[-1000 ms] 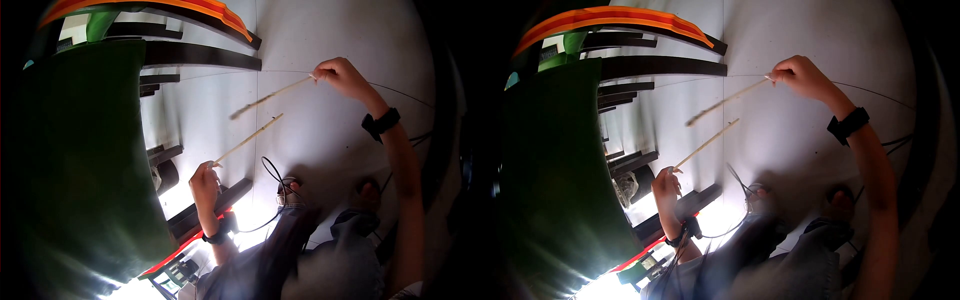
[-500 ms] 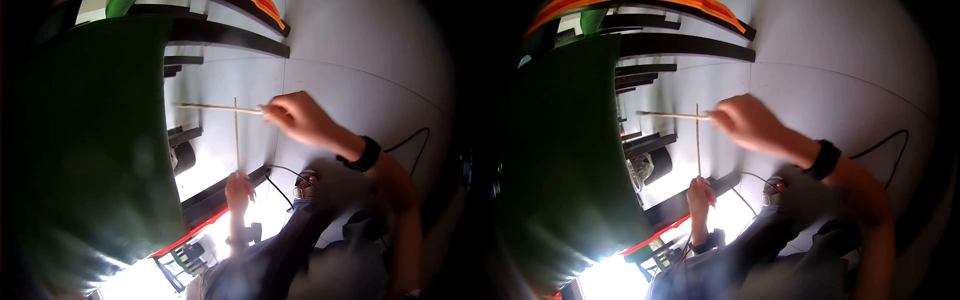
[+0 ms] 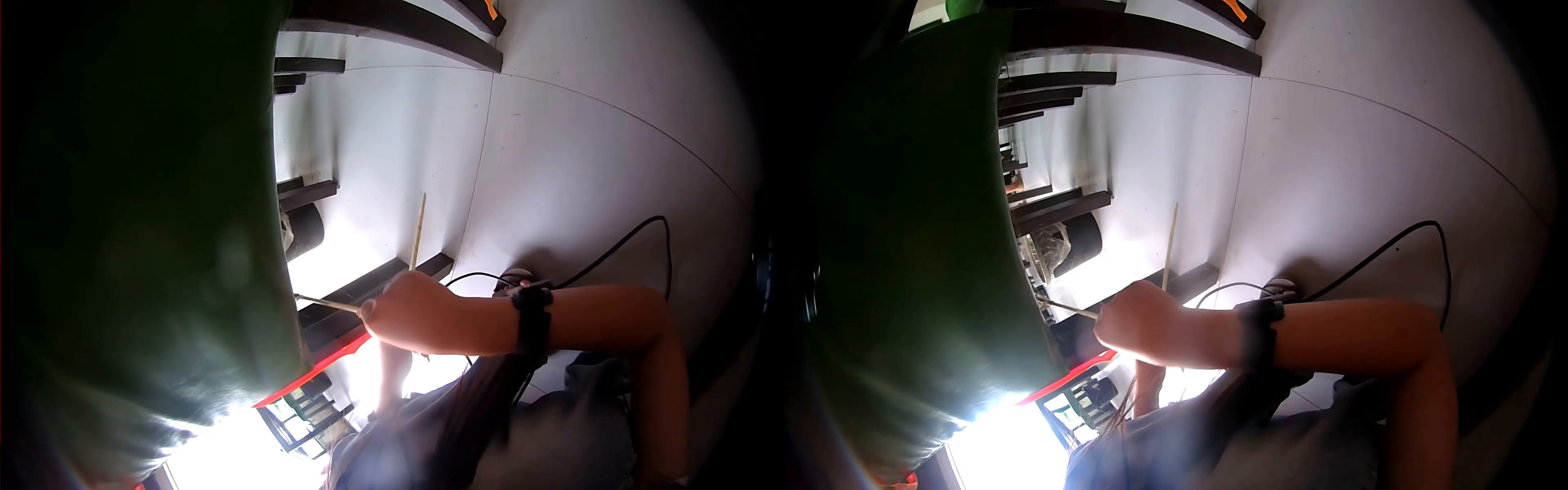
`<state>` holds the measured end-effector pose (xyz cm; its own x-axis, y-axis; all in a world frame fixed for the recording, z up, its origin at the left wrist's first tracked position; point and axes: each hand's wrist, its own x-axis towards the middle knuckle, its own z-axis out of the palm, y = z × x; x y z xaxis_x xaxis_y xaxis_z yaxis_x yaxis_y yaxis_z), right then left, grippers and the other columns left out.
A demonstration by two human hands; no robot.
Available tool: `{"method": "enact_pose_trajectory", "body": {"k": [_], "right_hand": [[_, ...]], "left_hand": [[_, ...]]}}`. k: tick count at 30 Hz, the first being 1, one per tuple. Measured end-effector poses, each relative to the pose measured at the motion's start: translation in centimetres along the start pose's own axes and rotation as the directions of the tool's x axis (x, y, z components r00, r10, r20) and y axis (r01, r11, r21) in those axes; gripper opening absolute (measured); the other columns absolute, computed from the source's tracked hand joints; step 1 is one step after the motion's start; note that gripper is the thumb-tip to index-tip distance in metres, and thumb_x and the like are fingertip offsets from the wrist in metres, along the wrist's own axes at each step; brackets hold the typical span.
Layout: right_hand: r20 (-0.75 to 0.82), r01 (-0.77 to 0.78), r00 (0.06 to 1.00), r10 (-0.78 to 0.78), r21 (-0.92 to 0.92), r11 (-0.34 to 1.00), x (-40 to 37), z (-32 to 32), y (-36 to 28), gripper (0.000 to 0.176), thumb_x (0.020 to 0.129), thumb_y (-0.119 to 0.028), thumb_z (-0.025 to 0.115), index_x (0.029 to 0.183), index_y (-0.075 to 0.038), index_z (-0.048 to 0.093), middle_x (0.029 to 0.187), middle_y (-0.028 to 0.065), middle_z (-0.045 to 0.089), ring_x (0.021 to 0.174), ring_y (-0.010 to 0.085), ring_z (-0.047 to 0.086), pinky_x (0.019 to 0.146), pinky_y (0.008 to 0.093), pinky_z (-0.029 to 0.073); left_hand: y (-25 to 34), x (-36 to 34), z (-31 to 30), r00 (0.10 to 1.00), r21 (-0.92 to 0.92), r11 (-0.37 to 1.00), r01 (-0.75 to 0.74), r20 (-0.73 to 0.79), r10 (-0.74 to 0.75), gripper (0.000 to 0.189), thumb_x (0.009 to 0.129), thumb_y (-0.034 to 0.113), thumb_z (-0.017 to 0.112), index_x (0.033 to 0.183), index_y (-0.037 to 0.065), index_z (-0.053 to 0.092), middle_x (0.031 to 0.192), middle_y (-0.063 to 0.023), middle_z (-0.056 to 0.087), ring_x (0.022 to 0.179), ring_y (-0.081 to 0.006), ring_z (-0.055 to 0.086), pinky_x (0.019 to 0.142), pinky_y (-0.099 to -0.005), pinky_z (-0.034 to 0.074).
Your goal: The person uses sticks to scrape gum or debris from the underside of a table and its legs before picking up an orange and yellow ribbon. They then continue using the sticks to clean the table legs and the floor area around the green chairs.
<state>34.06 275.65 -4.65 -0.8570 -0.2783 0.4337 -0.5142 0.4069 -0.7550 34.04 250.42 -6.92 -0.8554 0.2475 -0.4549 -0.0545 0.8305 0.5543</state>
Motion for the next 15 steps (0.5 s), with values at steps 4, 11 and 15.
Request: {"method": "enact_pose_trajectory", "body": {"k": [4,11,15], "right_hand": [[0.007,-0.134,0.991,0.136,-0.136,0.982,-0.1,0.0,4.4,0.004,0.065,-0.006,0.062,0.067,-0.003,0.06,0.063,0.0078,0.061,0.061,0.0213,0.062,0.048,0.0325,0.047],[-0.438,-0.521,0.803,0.404,-0.186,0.833,-2.8,-0.3,11.1,0.015,0.081,-0.012,0.052,0.07,-0.002,0.056,0.05,0.011,0.052,0.047,0.0261,0.055,0.044,0.0346,0.044],[-0.512,-0.573,0.725,0.461,-0.075,0.816,-3.9,-2.0,10.5,0.023,0.086,-0.018,0.05,0.069,-0.003,0.054,0.047,0.0111,0.05,0.043,0.0255,0.052,0.041,0.0339,0.041]], "left_hand": [[3.4,-0.4,-0.2,0.99,-0.152,0.978,0.14,0.052,-0.133,0.013,0.086,0.006,0.038,0.088,-0.002,0.048,0.057,-0.0065,0.057,0.047,-0.0124,0.057,0.047,-0.0197,0.043],[7.1,-1.0,-0.3,0.953,-0.404,0.882,-0.242,-0.269,0.138,0.019,0.087,0.006,0.04,0.105,-0.001,0.038,0.056,-0.0063,0.051,0.042,-0.0132,0.048,0.04,-0.0218,0.04],[10.1,-0.2,-0.3,0.83,-0.481,0.823,-0.302,-0.557,-0.021,0.018,0.093,0.017,0.037,0.1,0.002,0.042,0.062,-0.006,0.048,0.042,-0.01,0.042,0.039,-0.02,0.037]]}}
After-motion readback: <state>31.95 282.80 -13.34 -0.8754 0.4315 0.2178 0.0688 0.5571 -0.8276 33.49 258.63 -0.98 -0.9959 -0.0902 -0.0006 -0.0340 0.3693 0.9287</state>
